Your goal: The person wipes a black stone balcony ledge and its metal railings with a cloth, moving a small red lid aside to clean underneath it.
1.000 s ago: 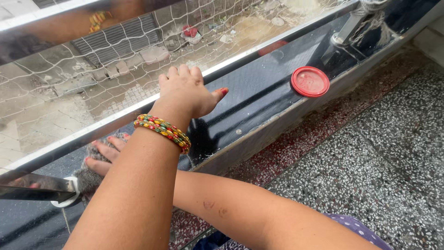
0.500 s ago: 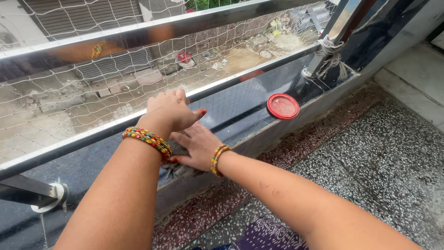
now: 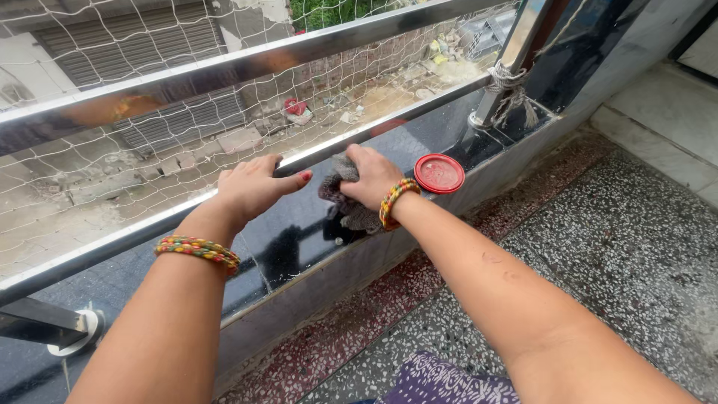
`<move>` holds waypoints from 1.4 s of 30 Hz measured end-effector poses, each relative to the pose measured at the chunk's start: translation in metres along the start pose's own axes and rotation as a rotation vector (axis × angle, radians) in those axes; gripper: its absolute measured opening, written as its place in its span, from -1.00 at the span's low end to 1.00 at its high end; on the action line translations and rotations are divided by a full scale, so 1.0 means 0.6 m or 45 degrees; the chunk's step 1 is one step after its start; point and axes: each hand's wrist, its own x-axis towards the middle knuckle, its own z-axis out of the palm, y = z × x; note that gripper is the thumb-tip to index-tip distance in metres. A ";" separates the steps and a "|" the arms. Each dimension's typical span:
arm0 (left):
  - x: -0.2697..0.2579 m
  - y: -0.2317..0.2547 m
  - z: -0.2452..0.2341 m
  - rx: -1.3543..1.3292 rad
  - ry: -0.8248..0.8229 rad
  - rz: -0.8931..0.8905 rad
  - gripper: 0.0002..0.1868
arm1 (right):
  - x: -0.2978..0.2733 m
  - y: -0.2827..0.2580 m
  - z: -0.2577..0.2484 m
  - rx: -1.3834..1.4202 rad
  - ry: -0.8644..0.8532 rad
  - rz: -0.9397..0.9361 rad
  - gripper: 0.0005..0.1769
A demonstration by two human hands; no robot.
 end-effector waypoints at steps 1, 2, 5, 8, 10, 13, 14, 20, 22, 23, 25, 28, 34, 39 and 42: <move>-0.004 -0.008 0.004 -0.054 0.051 0.062 0.13 | 0.011 -0.005 -0.011 0.121 -0.063 -0.029 -0.33; -0.009 -0.017 0.007 -0.103 0.104 0.122 0.15 | 0.021 -0.012 -0.016 0.246 -0.123 -0.063 -0.34; -0.014 -0.026 0.004 -0.187 0.117 0.102 0.14 | 0.032 -0.023 -0.021 -0.102 -0.033 -0.325 -0.42; -0.011 -0.015 0.013 -0.097 0.167 0.045 0.06 | 0.036 -0.039 -0.044 0.038 -0.099 -0.274 -0.45; -0.009 -0.009 0.026 0.003 0.255 0.031 -0.04 | 0.034 -0.046 -0.066 0.314 -0.169 -0.086 -0.41; -0.012 -0.004 0.047 0.130 0.415 0.031 -0.18 | 0.043 -0.039 -0.079 0.352 -0.183 0.047 -0.37; -0.015 -0.002 0.055 0.164 0.466 0.039 -0.21 | 0.044 -0.028 -0.073 0.302 -0.174 0.070 -0.35; -0.027 0.016 0.073 0.432 0.581 0.037 -0.06 | -0.013 0.016 0.064 -0.178 -0.329 0.035 -0.06; -0.032 0.020 0.075 0.453 0.599 0.041 -0.02 | -0.047 0.007 0.113 -0.317 -0.103 -0.127 -0.15; -0.035 0.022 0.075 0.445 0.603 0.035 -0.02 | -0.061 -0.001 0.132 -0.387 0.012 -0.206 -0.20; -0.037 0.027 0.068 0.429 0.617 0.031 -0.01 | -0.081 -0.027 0.162 -0.344 0.075 -0.462 -0.25; -0.044 0.030 0.068 0.401 0.596 0.004 -0.03 | -0.142 -0.080 0.204 -0.264 0.018 -0.817 -0.29; -0.043 0.004 0.102 0.455 0.866 0.165 -0.10 | -0.195 -0.150 0.259 -0.265 0.085 -1.344 -0.47; -0.042 -0.014 0.120 0.405 0.801 0.098 -0.09 | -0.160 -0.065 0.221 -0.321 0.252 -1.625 -0.46; -0.034 -0.012 0.135 0.585 0.938 0.262 0.14 | -0.143 -0.008 0.190 -0.229 0.205 -1.635 -0.46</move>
